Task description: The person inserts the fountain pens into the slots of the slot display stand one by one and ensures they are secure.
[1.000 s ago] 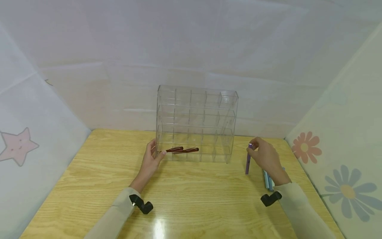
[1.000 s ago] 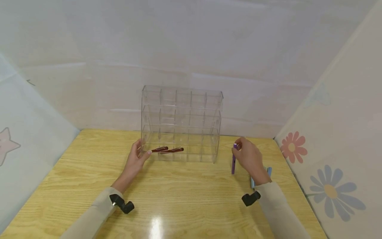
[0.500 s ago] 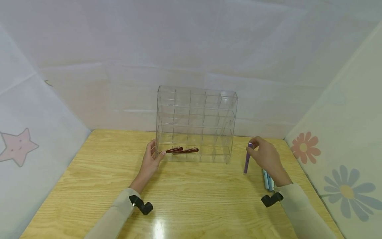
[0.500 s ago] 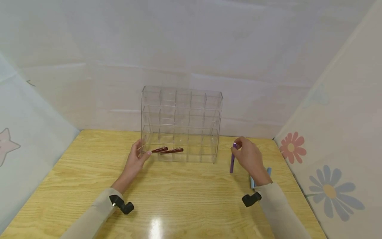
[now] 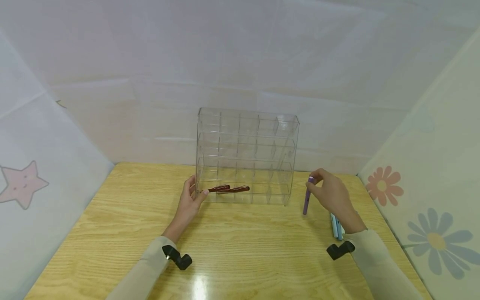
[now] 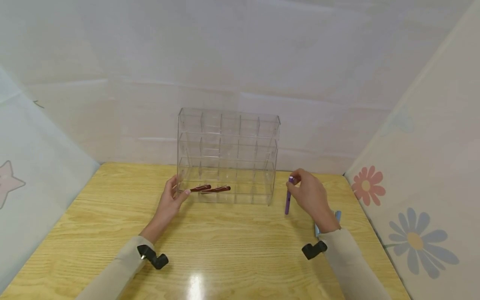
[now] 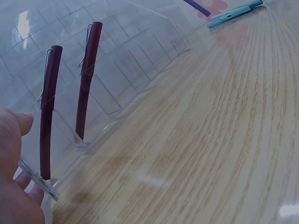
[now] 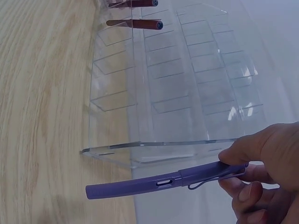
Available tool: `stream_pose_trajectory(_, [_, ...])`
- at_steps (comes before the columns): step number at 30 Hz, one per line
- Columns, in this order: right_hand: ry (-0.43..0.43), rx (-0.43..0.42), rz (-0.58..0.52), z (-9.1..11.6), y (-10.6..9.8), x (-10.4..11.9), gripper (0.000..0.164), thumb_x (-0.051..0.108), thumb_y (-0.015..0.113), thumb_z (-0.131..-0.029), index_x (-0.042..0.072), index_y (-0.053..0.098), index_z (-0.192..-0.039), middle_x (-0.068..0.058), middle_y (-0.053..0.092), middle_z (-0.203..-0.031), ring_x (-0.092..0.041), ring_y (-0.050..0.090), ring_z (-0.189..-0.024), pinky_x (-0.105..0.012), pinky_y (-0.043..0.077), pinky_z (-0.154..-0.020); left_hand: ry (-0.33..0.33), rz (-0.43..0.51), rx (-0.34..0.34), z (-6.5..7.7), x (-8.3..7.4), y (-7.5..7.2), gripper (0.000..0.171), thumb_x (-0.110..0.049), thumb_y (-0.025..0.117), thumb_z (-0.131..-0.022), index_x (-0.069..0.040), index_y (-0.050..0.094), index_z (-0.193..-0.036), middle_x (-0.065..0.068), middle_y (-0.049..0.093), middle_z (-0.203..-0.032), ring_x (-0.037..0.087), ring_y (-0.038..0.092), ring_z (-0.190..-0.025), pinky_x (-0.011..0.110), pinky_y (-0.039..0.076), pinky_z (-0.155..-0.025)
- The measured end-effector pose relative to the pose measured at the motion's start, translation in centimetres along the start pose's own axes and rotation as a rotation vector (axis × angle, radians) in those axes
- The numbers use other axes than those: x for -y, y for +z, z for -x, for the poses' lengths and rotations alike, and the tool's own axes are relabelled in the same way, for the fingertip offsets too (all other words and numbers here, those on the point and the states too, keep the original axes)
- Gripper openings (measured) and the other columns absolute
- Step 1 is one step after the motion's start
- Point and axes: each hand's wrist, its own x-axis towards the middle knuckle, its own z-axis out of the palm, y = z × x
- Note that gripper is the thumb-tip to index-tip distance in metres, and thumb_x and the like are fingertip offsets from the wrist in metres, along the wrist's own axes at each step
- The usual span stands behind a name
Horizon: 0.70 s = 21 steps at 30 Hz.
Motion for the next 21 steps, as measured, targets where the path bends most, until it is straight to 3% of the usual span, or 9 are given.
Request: stream_pose_trajectory(21, [-0.066, -0.030, -0.023, -0.8, -0.2, 3.0, 0.029, 0.023, 0.071, -0.102, 0.006, 0.069, -0.126, -0.012, 0.077, -0.109, -0.011, 0.036, -0.048, -0.023, 0.029, -0.043, -0.022, -0.018, 0.004, -0.3, 0.2, 0.0, 0.077, -0.020, 0.060, -0.111, -0.013, 0.012, -0.171, 0.018, 0.015, -0.178, 0.041, 0.016, -0.166, 0.059, 0.022, -0.136])
